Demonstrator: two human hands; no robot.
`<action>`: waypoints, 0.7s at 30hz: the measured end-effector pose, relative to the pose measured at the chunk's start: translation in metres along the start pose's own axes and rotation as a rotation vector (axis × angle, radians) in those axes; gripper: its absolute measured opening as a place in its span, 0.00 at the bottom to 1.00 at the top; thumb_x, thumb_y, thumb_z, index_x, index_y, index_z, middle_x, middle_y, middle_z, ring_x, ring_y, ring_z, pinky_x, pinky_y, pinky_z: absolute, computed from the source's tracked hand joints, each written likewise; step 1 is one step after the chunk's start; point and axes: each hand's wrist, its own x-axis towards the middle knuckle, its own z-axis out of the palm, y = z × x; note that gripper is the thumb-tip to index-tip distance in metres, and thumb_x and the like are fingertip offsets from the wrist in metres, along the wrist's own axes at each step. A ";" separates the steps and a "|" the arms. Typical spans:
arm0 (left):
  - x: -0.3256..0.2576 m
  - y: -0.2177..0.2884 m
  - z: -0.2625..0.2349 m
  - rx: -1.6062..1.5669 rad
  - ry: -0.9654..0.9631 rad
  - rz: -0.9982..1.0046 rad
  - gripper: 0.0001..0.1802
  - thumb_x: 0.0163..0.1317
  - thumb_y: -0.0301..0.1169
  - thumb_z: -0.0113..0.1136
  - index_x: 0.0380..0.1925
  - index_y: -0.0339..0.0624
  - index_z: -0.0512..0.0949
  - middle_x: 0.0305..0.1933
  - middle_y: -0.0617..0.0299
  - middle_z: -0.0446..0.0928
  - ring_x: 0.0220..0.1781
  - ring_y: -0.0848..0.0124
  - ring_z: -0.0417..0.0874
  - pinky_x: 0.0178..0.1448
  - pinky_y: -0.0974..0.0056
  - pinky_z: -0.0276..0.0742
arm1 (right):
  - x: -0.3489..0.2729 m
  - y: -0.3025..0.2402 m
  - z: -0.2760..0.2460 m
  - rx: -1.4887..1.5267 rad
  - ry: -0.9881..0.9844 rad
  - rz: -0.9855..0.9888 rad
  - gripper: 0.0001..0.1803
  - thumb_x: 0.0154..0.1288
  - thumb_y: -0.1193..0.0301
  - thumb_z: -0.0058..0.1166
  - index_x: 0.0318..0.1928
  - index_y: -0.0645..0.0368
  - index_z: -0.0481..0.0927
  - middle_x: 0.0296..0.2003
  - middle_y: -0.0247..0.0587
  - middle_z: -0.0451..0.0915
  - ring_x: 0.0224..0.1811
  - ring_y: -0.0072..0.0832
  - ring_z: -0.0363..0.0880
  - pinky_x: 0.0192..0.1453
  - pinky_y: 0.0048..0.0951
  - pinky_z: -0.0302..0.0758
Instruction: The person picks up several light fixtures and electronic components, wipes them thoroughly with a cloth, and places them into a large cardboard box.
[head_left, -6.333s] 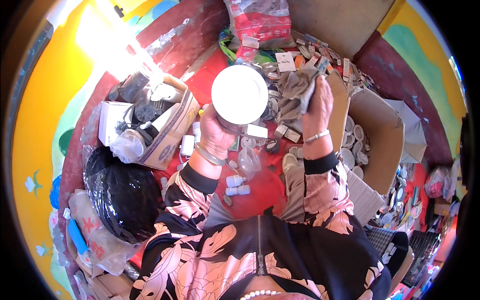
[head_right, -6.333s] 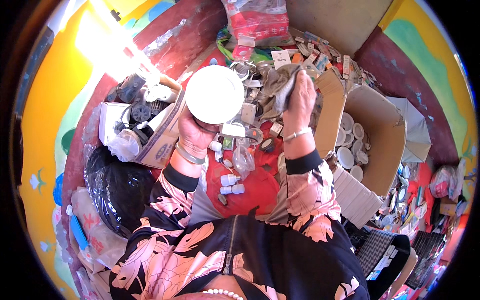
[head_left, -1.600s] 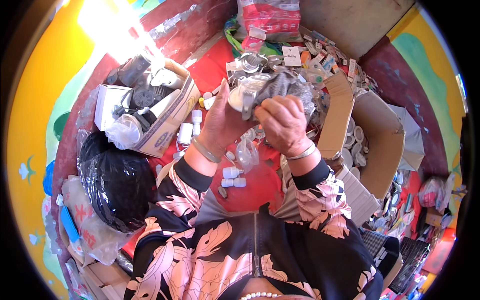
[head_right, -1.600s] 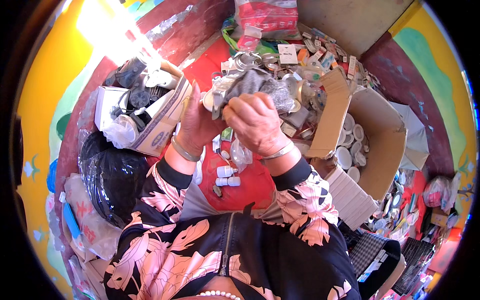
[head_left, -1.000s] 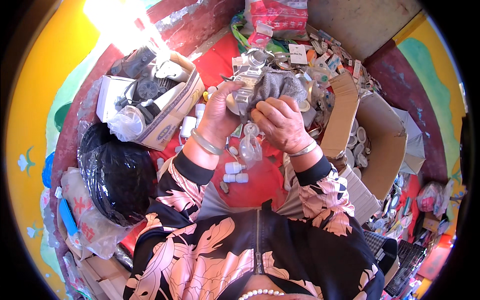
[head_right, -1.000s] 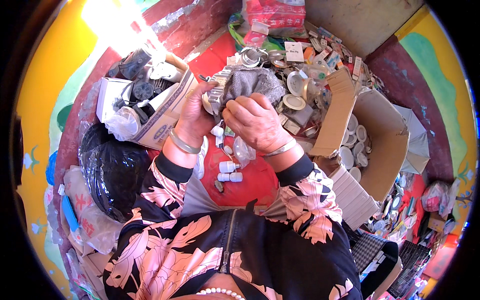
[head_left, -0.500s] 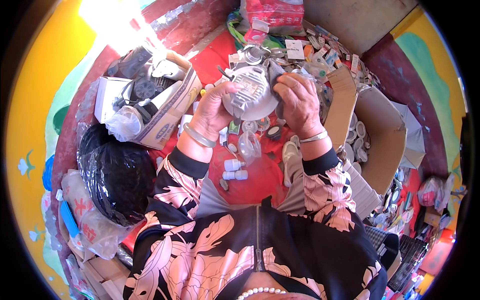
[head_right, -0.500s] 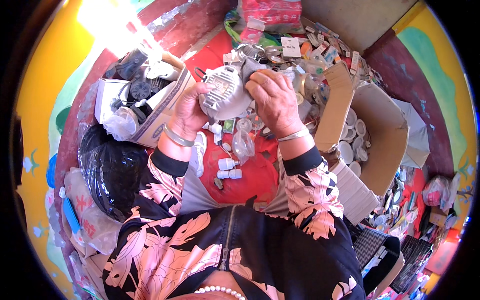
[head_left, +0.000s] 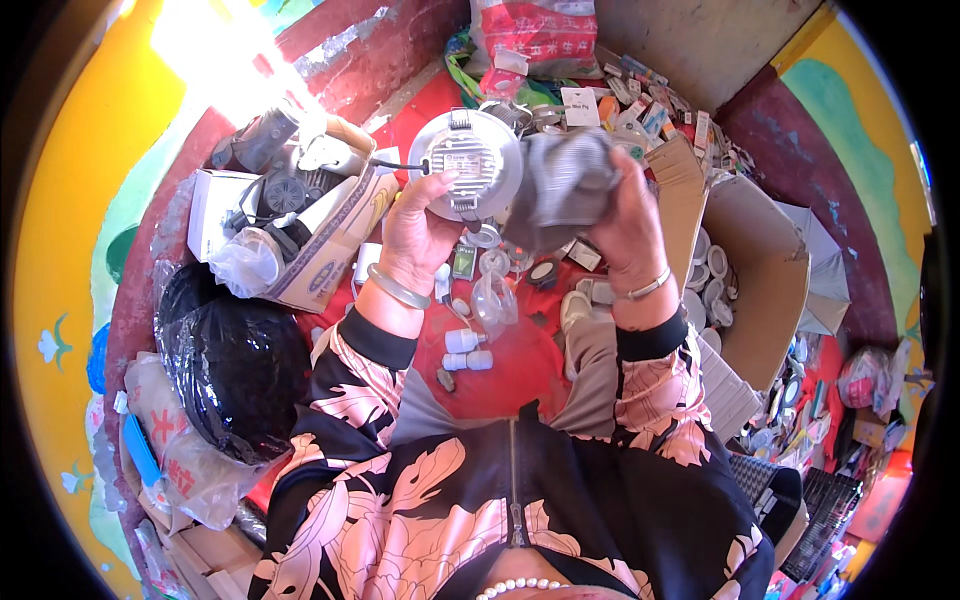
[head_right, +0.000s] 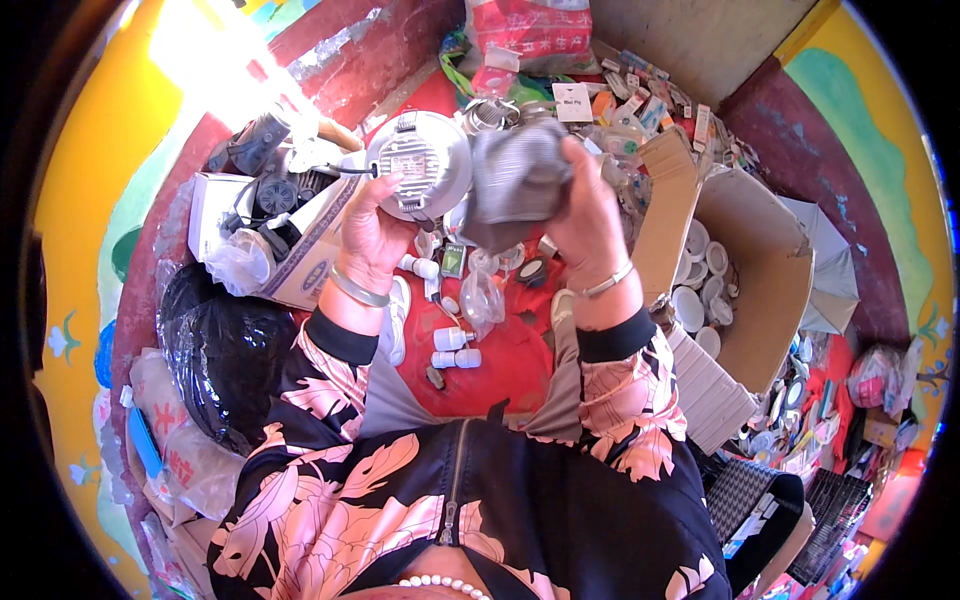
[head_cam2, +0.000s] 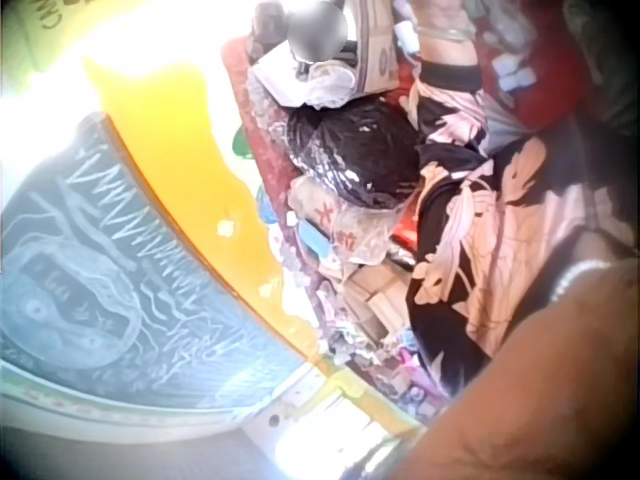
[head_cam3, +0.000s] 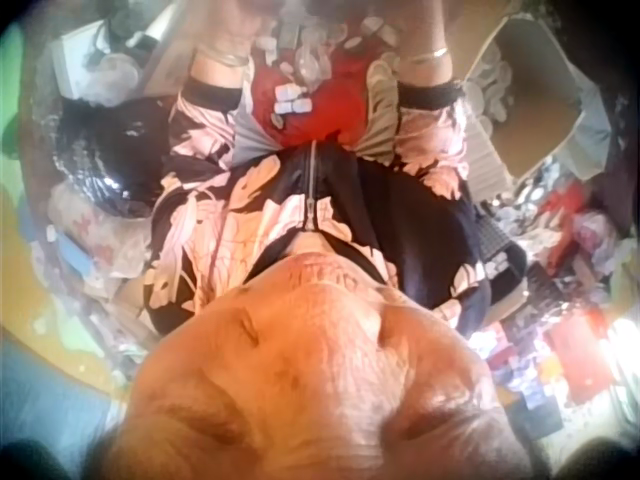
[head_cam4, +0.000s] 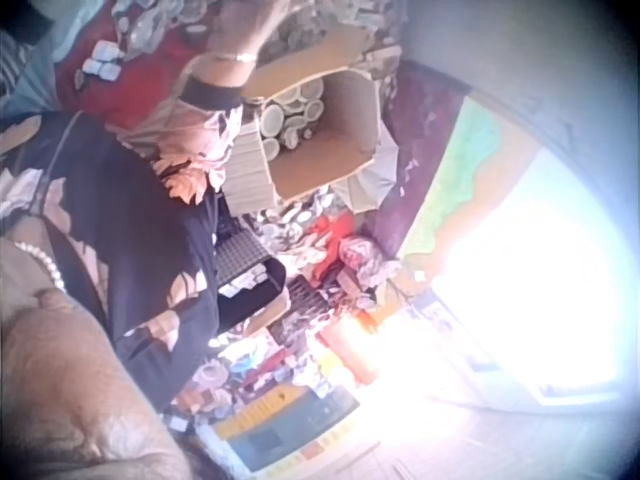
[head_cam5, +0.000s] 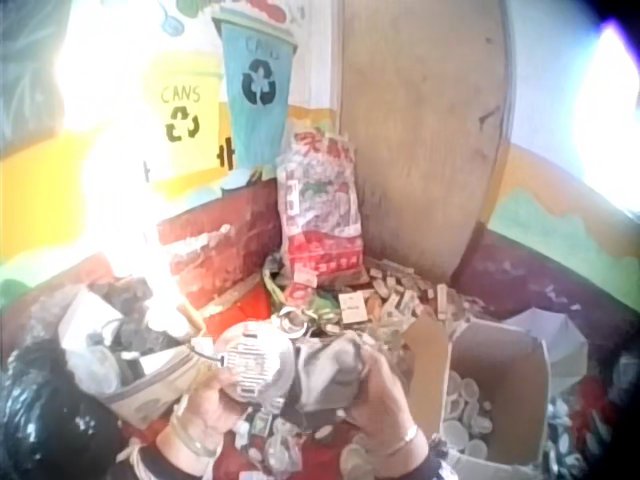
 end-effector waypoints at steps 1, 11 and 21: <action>0.002 -0.003 0.001 0.010 -0.007 0.017 0.23 0.52 0.29 0.60 0.50 0.36 0.71 0.45 0.56 0.77 0.48 0.63 0.78 0.54 0.57 0.73 | -0.001 0.013 0.004 -0.101 -0.065 -0.060 0.20 0.66 0.67 0.48 0.55 0.62 0.68 0.47 0.40 0.76 0.49 0.30 0.76 0.55 0.32 0.72; -0.002 -0.001 0.015 0.246 -0.138 0.006 0.30 0.49 0.26 0.56 0.56 0.30 0.65 0.50 0.52 0.74 0.51 0.63 0.77 0.57 0.60 0.73 | -0.009 0.047 0.017 -0.312 -0.052 -0.157 0.24 0.61 0.79 0.51 0.59 0.63 0.65 0.48 0.36 0.76 0.49 0.22 0.74 0.56 0.25 0.71; -0.011 0.008 0.014 0.536 -0.332 -0.161 0.38 0.40 0.29 0.65 0.57 0.34 0.66 0.52 0.59 0.74 0.53 0.69 0.75 0.59 0.64 0.70 | -0.020 0.017 0.017 -0.634 -0.158 -0.097 0.22 0.59 0.73 0.54 0.55 0.62 0.70 0.42 0.31 0.77 0.42 0.18 0.74 0.48 0.22 0.72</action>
